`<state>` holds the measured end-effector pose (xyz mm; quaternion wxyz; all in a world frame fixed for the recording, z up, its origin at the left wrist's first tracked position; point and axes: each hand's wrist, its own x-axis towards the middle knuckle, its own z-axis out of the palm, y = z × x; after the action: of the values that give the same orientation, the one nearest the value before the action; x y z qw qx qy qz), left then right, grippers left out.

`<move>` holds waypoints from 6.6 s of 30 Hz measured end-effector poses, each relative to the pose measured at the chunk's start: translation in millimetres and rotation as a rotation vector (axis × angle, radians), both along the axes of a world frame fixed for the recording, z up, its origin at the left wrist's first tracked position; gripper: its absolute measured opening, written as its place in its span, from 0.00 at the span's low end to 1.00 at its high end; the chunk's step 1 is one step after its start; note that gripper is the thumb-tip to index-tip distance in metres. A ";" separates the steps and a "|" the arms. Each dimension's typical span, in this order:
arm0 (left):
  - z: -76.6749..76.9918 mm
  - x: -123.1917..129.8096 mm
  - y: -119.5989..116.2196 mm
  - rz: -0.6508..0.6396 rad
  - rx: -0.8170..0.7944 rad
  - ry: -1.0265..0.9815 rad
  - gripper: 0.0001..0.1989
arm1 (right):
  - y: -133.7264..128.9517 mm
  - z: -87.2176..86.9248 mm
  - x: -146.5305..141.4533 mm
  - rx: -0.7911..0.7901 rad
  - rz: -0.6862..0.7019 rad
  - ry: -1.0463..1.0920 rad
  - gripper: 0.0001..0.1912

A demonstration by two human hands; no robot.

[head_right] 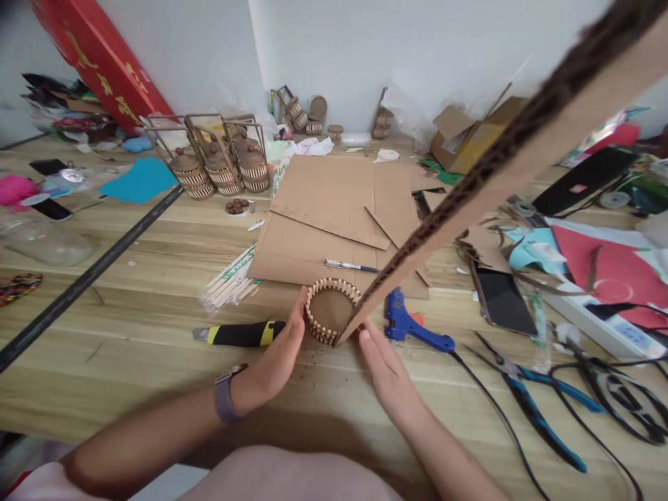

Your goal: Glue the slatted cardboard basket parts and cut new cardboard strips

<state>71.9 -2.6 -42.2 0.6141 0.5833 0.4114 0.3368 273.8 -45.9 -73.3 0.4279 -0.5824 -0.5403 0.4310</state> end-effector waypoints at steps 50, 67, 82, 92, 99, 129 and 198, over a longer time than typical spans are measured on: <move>31.0 -2.6 60.9 -0.398 1.059 0.303 0.28 | 71.5 79.3 -22.3 0.687 0.327 -0.275 0.28; 49.5 -5.1 55.4 -0.500 0.941 0.209 0.35 | 66.9 67.1 -7.3 0.358 0.132 0.080 0.35; 78.6 -7.0 48.1 -0.666 0.159 -0.095 0.31 | 69.6 58.1 -2.9 0.273 0.118 0.227 0.42; 76.2 -3.2 47.1 -0.745 0.141 -0.047 0.24 | 68.3 65.2 4.4 0.285 0.205 0.117 0.42; 81.8 -2.6 44.2 -0.742 0.257 0.045 0.22 | 40.0 100.5 7.4 0.113 0.343 0.193 0.39; 87.9 7.2 3.6 -0.062 0.445 -0.167 0.06 | 20.2 113.3 -15.3 0.316 0.245 0.055 0.10; 98.7 -23.5 19.4 0.082 0.071 0.010 0.16 | 45.3 51.3 -1.7 -0.079 0.214 0.041 0.36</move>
<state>48.3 16.9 56.5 0.5765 0.5892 0.4257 0.3732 272.1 -0.6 -22.1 0.3669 -0.5289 -0.5731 0.5071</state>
